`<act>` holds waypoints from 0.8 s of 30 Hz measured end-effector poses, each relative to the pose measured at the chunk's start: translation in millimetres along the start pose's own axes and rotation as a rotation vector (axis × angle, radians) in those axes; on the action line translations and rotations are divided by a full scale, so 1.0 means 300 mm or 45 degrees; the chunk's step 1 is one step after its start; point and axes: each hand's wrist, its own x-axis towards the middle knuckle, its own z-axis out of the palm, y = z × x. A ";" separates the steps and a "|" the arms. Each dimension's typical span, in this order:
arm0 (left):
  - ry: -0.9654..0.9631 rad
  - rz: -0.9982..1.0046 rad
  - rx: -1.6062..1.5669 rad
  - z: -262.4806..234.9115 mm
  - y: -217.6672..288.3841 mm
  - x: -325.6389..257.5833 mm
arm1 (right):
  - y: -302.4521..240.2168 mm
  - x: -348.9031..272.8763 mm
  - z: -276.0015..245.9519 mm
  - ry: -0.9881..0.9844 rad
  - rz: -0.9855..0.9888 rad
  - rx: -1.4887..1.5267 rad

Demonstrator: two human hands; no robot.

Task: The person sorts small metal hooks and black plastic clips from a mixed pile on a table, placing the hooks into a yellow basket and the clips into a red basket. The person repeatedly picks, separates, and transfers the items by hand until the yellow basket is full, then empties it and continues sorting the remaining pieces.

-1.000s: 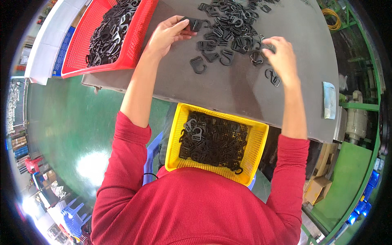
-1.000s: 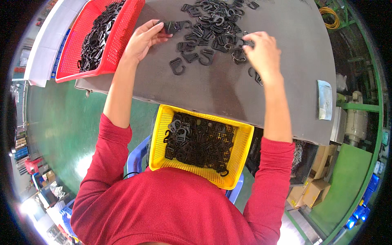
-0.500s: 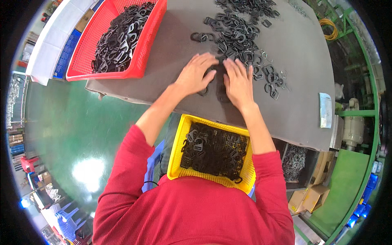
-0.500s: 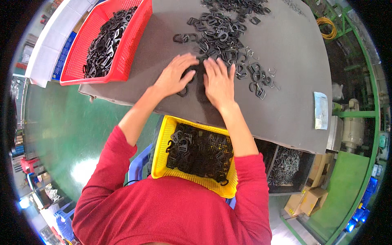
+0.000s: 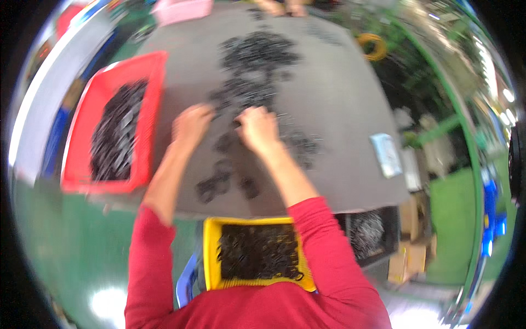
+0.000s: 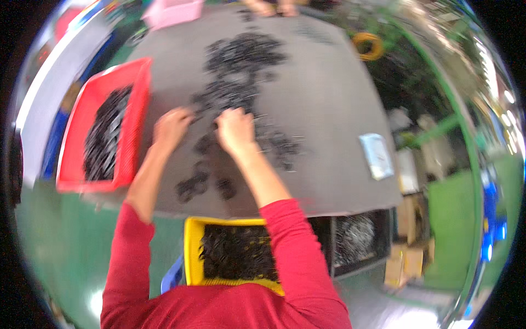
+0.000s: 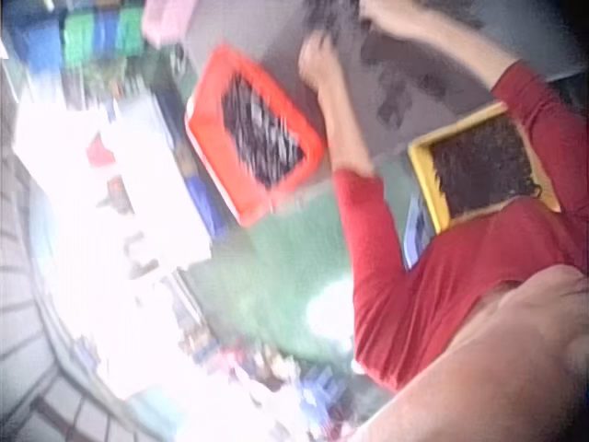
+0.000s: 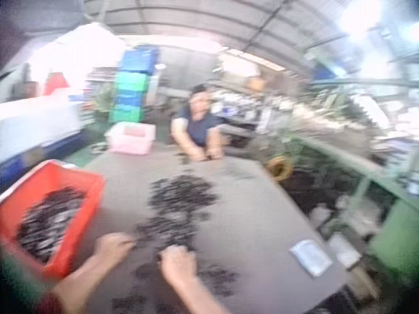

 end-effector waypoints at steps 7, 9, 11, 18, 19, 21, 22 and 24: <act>-0.332 -0.242 -1.271 -0.020 0.147 -0.018 | -0.004 -0.069 -0.101 0.163 0.312 0.771; -0.537 -0.319 -1.240 -0.001 0.166 -0.045 | 0.024 -0.116 -0.096 0.169 0.356 0.832; -0.558 -0.181 -1.044 -0.026 0.152 -0.029 | 0.057 -0.123 -0.096 0.214 0.304 0.872; -0.432 -0.047 -0.842 -0.076 0.197 -0.011 | 0.054 -0.168 -0.138 0.104 0.355 1.027; -0.411 -0.066 -0.901 -0.087 0.199 -0.009 | 0.045 -0.172 -0.133 0.122 0.332 1.067; -0.391 -0.110 -0.870 -0.104 0.184 -0.016 | 0.012 -0.161 -0.140 0.109 0.307 1.069; -0.418 -0.163 -0.912 -0.103 0.176 -0.015 | 0.002 -0.155 -0.157 0.056 0.329 0.996; -0.358 -0.228 -1.032 -0.101 0.148 -0.018 | -0.005 -0.154 -0.130 0.089 0.313 1.045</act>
